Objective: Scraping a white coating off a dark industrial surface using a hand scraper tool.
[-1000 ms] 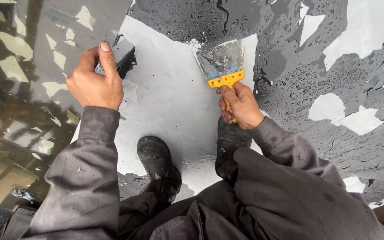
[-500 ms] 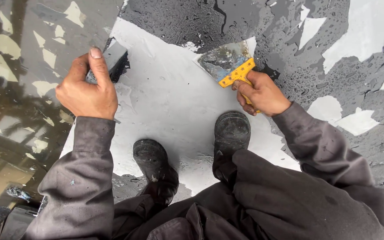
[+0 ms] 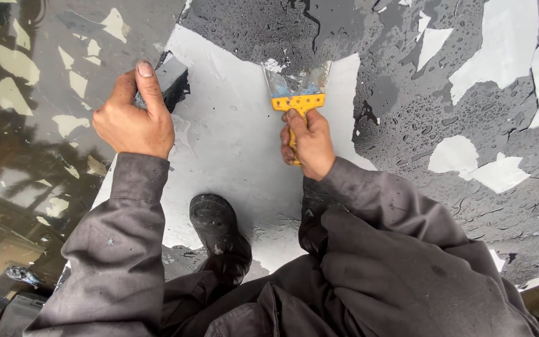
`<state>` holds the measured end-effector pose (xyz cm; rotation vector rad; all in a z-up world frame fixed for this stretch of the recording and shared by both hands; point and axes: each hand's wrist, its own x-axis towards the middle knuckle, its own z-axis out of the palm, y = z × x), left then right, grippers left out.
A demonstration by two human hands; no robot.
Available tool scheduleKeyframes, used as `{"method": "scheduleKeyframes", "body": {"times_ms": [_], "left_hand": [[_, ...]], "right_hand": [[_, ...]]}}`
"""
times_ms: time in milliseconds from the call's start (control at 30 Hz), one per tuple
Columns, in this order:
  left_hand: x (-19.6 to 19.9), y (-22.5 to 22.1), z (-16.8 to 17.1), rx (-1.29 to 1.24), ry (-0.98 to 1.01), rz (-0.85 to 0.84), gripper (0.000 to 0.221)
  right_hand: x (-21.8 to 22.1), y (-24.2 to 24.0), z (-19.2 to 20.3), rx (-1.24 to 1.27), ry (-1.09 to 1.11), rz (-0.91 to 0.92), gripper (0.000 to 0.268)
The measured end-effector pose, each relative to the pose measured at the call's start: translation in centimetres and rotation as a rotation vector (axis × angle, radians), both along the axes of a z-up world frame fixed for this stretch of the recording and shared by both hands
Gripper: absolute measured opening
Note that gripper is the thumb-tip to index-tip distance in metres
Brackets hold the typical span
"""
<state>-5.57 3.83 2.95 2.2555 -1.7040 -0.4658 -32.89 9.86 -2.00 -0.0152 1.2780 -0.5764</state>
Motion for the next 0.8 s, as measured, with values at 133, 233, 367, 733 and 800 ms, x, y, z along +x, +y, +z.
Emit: {"method": "scheduleKeyframes", "body": {"times_ms": [133, 233, 367, 733, 800], "left_hand": [[0.0, -0.4, 0.1, -0.001, -0.016, 0.023, 0.045], [0.0, 0.0, -0.1, 0.003, -0.03, -0.005, 0.044], [0.9, 0.3, -0.7, -0.051, -0.025, -0.035, 0.043], [0.6, -0.1, -0.4, 0.012, 0.015, 0.008, 0.04], [0.5, 0.2, -0.4, -0.034, 0.05, -0.014, 0.038]], "right_hand": [[3.0, 0.4, -0.8, -0.016, 0.043, -0.062, 0.019], [3.2, 0.5, -0.8, -0.062, 0.04, -0.103, 0.019], [1.2, -1.3, -0.2, -0.035, 0.037, 0.04, 0.02], [-1.9, -5.0, 2.0, -0.125, 0.071, 0.241, 0.017], [-2.3, -8.8, 5.7, -0.154, 0.165, 0.424, 0.019]]}}
